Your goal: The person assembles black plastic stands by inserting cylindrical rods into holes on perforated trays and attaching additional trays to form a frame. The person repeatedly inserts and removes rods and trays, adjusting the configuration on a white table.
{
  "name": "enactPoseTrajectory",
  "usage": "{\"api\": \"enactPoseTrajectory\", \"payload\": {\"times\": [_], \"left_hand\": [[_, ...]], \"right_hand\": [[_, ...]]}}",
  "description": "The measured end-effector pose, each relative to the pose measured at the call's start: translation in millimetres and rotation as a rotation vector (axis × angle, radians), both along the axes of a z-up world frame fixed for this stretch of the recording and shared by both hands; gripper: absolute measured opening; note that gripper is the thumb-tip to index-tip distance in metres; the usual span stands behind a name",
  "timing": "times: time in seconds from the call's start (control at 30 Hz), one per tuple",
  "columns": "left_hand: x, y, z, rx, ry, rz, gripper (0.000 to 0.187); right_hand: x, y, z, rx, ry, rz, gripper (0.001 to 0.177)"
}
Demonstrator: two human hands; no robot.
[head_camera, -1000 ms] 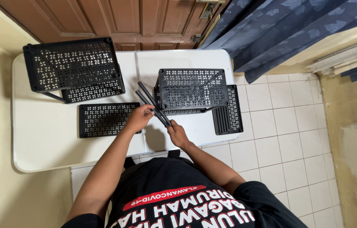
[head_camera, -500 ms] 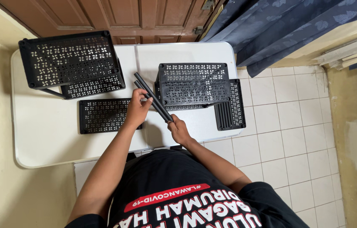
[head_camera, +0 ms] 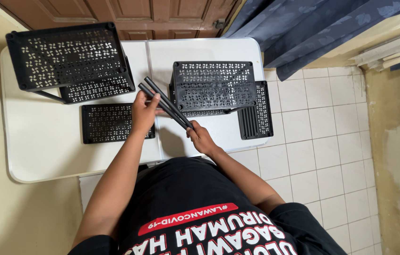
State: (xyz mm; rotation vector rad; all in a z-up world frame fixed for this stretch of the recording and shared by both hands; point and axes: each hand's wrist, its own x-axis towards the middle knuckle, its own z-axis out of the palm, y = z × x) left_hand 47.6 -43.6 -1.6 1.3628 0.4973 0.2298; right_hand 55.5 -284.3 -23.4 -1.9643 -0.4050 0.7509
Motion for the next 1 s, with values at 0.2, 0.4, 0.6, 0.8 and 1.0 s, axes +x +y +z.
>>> {"api": "enactPoseTrajectory", "payload": {"times": [0.2, 0.4, 0.6, 0.8, 1.0], "left_hand": [[-14, 6, -4, -0.085, -0.038, 0.058, 0.021], [-29, 29, 25, -0.173, -0.1, 0.154, 0.02], [-49, 63, 49, -0.081, -0.183, 0.292, 0.017], [-73, 92, 49, -0.042, -0.219, 0.359, 0.016], [-88, 109, 46, -0.049, -0.161, 0.301, 0.015]], "right_hand": [[-3, 4, -1, 0.029, 0.001, 0.01, 0.024], [-1, 13, 4, 0.104, -0.035, -0.017, 0.028], [-8, 12, 7, 0.124, 0.032, -0.096, 0.035], [-26, 1, -3, 0.13, 0.024, -0.185, 0.035], [-48, 7, -23, 0.226, 0.057, -0.263, 0.027]]}}
